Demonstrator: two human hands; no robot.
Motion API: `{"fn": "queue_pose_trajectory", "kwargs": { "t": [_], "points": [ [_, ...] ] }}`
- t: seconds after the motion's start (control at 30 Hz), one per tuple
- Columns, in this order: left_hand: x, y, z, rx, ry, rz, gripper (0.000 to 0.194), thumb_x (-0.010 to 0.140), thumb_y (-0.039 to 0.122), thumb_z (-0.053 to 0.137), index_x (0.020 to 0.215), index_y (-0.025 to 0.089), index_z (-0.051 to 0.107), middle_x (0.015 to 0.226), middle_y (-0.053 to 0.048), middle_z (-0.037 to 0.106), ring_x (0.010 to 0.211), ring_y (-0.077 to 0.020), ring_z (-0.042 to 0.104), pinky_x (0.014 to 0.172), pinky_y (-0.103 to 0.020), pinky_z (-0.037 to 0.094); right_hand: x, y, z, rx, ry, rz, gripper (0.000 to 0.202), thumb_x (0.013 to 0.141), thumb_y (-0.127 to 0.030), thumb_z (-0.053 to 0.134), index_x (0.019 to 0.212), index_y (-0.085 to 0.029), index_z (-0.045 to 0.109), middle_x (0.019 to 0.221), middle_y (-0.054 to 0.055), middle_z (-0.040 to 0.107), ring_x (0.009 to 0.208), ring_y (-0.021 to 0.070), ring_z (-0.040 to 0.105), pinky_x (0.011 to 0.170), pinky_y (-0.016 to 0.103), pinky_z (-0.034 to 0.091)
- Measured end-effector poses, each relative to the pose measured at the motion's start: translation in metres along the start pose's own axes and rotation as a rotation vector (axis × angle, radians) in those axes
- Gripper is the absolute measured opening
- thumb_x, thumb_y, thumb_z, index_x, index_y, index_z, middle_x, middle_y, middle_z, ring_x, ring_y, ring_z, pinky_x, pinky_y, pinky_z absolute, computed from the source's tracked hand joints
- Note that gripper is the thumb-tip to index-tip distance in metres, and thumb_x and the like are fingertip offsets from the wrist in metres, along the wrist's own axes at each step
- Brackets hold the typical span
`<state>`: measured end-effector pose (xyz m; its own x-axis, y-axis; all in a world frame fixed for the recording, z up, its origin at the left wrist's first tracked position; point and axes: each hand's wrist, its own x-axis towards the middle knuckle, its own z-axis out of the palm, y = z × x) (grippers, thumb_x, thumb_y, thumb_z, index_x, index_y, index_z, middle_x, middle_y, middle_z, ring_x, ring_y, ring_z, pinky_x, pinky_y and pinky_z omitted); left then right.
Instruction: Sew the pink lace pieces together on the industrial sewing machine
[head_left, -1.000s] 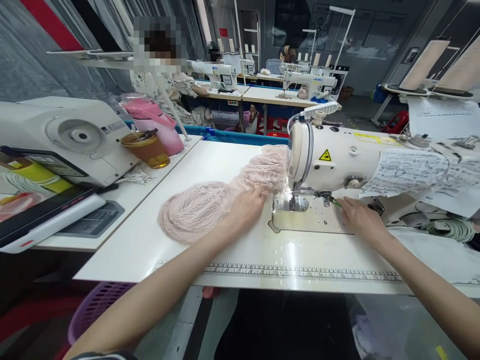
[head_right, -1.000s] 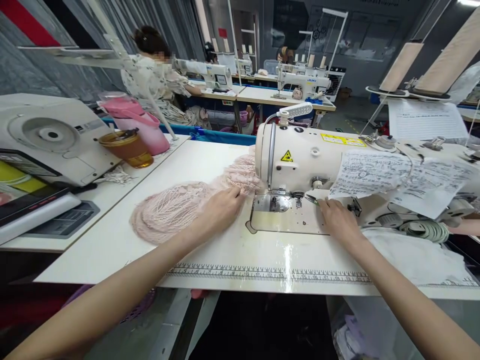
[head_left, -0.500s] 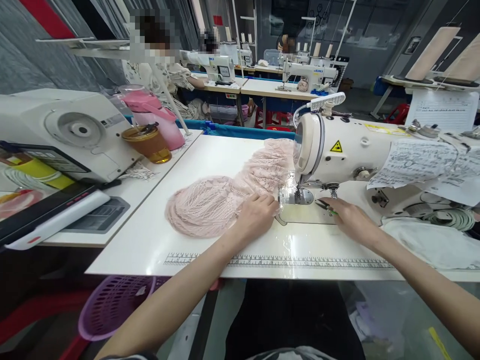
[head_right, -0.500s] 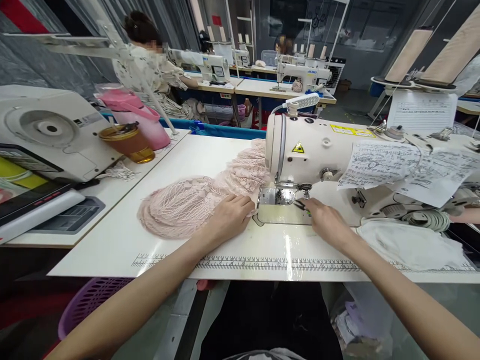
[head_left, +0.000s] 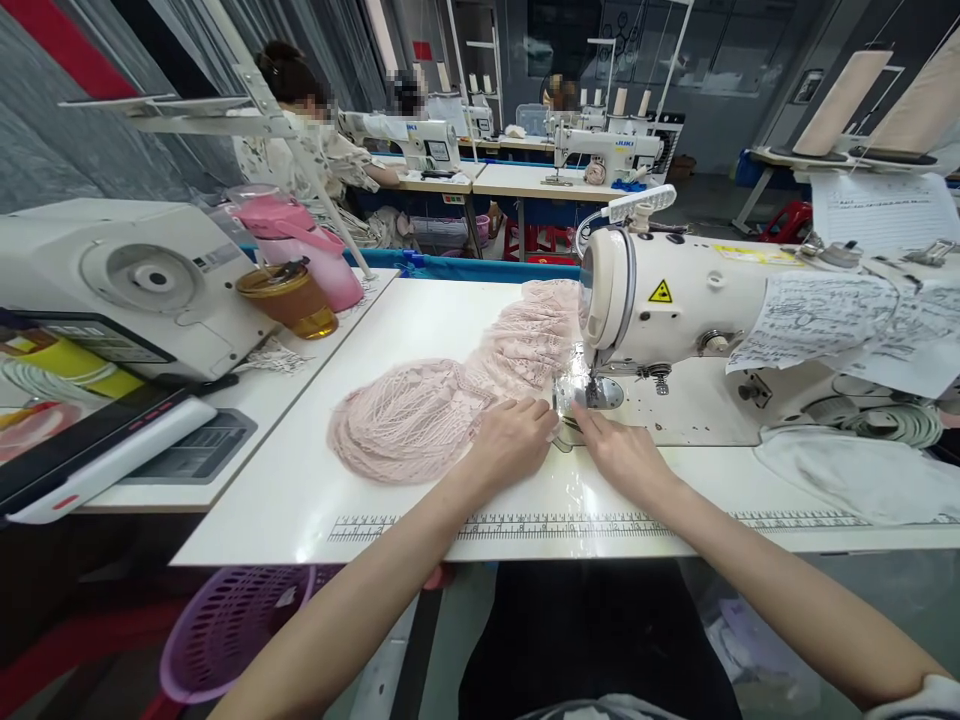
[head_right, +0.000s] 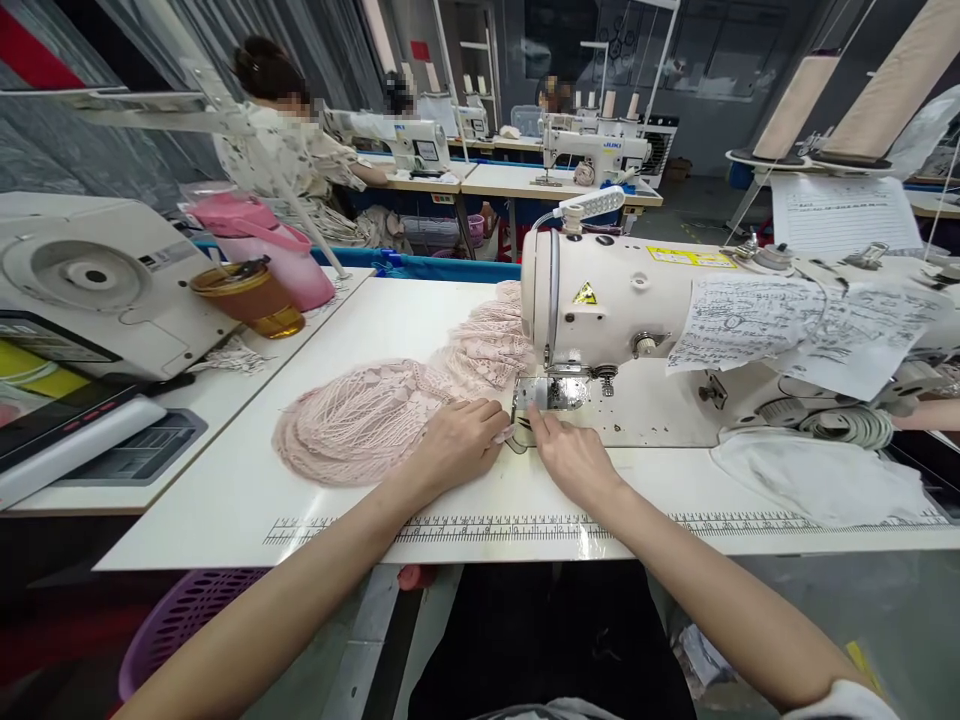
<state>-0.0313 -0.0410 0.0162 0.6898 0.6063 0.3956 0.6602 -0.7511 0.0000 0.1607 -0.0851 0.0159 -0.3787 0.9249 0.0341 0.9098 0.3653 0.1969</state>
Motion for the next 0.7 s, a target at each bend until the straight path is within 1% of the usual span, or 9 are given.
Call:
{"fn": "queue_pose_trajectory", "kwargs": {
  "t": [0.2,0.33,0.4,0.47,0.5,0.57,0.63,0.67,0.7],
  "points": [
    [0.0,0.0,0.001,0.005,-0.035,-0.004,0.013,0.087,0.011,0.049,0.083,0.014,0.061,0.081,-0.006,0.064,0.073,-0.0184,0.061,0.058,-0.027,0.041,-0.001,-0.005,0.002,-0.016,0.006,-0.003,0.067,0.083,0.006,0.032,0.147,-0.011,0.037,0.132,0.015,0.061,0.08,0.0189,0.069,0.053,0.027,0.053],
    [0.002,0.005,-0.006,0.016,-0.065,-0.017,0.011,0.087,0.01,0.051,0.082,0.014,0.061,0.082,-0.007,0.065,0.073,-0.0187,0.062,0.059,-0.028,0.045,-0.003,-0.003,0.002,0.048,0.008,-0.003,0.064,0.084,0.005,0.034,0.146,-0.01,0.037,0.135,0.016,0.059,0.081,0.0198,0.07,0.056,0.03,0.056],
    [0.002,0.011,-0.016,0.021,-0.084,-0.022,0.012,0.086,0.01,0.052,0.082,0.014,0.062,0.083,-0.007,0.066,0.075,-0.0192,0.063,0.06,-0.029,0.048,-0.007,0.002,0.002,0.133,0.053,0.013,0.055,0.091,-0.003,0.035,0.145,-0.012,0.04,0.132,0.015,0.061,0.081,0.0208,0.071,0.058,0.033,0.058],
    [-0.002,0.02,-0.03,0.016,-0.092,-0.014,0.013,0.086,0.009,0.052,0.086,0.013,0.063,0.095,-0.009,0.069,0.088,-0.0217,0.066,0.065,-0.03,0.052,-0.011,0.009,-0.001,0.265,0.134,0.048,0.045,0.098,-0.016,0.036,0.143,-0.015,0.044,0.129,0.013,0.064,0.083,0.0219,0.071,0.061,0.036,0.06],
    [-0.007,0.027,-0.038,0.006,-0.087,-0.001,0.015,0.085,0.008,0.051,0.09,0.013,0.064,0.105,-0.011,0.069,0.1,-0.0238,0.065,0.07,-0.031,0.054,-0.013,0.012,-0.004,0.343,0.186,0.065,0.043,0.1,-0.023,0.037,0.141,-0.017,0.046,0.128,0.012,0.064,0.086,0.0223,0.072,0.063,0.037,0.061],
    [-0.024,0.042,-0.052,-0.033,-0.051,0.023,0.022,0.084,0.005,0.05,0.099,0.012,0.065,0.128,-0.015,0.062,0.123,-0.0293,0.055,0.083,-0.036,0.056,-0.015,0.017,-0.009,0.502,0.288,0.072,0.042,0.1,-0.029,0.039,0.141,-0.022,0.047,0.129,0.009,0.064,0.096,0.0226,0.07,0.069,0.038,0.061],
    [-0.048,0.06,-0.062,-0.107,-0.023,-0.018,0.031,0.082,0.003,0.047,0.107,0.013,0.064,0.138,-0.015,0.055,0.133,-0.0324,0.046,0.092,-0.042,0.055,-0.016,0.017,-0.015,0.642,0.351,0.014,0.042,0.1,-0.03,0.041,0.141,-0.024,0.046,0.132,0.008,0.062,0.108,0.0223,0.067,0.078,0.037,0.061],
    [-0.062,0.069,-0.065,-0.154,-0.009,-0.055,0.035,0.082,0.002,0.045,0.11,0.015,0.063,0.14,-0.014,0.054,0.135,-0.0324,0.045,0.093,-0.044,0.055,-0.016,0.014,-0.017,0.684,0.356,-0.033,0.042,0.1,-0.03,0.042,0.141,-0.024,0.046,0.133,0.007,0.061,0.113,0.0222,0.064,0.082,0.037,0.06],
    [-0.076,0.077,-0.067,-0.21,0.011,-0.095,0.037,0.084,0.002,0.043,0.112,0.016,0.062,0.139,-0.013,0.055,0.134,-0.0309,0.047,0.095,-0.044,0.054,-0.015,0.01,-0.018,0.697,0.334,-0.081,0.042,0.1,-0.029,0.042,0.141,-0.023,0.047,0.134,0.007,0.061,0.116,0.0225,0.063,0.084,0.037,0.059]
  ]
}}
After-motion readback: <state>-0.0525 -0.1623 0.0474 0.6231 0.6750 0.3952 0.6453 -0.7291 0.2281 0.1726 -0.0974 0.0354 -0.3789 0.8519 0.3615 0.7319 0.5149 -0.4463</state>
